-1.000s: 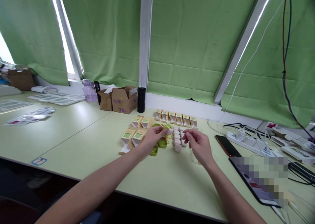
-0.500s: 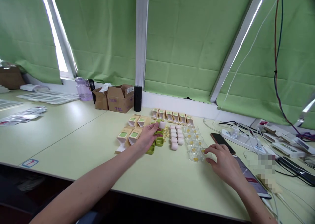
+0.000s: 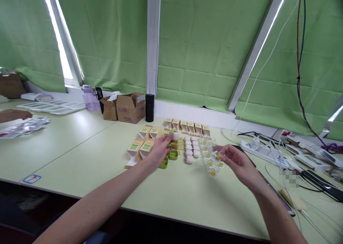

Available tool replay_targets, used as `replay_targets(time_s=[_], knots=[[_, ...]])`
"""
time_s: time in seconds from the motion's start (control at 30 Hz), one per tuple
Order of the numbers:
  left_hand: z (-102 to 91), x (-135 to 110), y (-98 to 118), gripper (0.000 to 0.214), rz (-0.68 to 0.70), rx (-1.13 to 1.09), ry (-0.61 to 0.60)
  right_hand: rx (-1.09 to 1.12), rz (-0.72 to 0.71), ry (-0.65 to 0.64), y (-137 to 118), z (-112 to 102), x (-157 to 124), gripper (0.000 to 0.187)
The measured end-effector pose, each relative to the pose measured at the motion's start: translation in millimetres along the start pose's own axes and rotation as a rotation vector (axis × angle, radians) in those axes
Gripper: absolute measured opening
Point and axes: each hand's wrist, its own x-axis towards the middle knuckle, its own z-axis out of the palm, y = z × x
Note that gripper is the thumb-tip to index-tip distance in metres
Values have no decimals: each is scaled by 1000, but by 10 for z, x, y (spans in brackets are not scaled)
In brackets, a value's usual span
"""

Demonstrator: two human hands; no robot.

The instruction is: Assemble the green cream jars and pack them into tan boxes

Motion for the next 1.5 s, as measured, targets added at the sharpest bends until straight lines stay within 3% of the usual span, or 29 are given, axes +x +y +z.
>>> replay_targets(time_s=[0.13, 0.23, 0.37, 0.5, 0.6, 0.77, 0.9, 1.03, 1.5], knots=[[-12, 12, -3, 57, -5, -25, 11, 437, 17, -53, -166, 516, 280, 40], [-22, 17, -1, 57, -1, -27, 31, 682, 46, -91, -142, 800, 495, 40], [-33, 16, 1, 57, 14, -19, 51, 871, 105, -83, 12, 1026, 667, 31], [-32, 3, 5, 56, 24, 9, 42, 1035, 235, -73, 139, 1159, 627, 39], [-25, -1, 4, 55, 36, 23, 30, 959, 209, -64, 180, 1213, 553, 52], [-19, 5, -2, 56, 70, 49, 14, 685, 21, 64, 230, 1311, 510, 63], [-25, -2, -6, 53, 96, 75, -5, 386, -67, 150, 304, 1405, 485, 53], [-11, -27, 5, 49, 129, 149, -42, 168, -101, 156, 353, 1445, 449, 42], [61, -113, 46, 62, 133, 335, -92, 301, -13, 169, 381, 1471, 462, 55]])
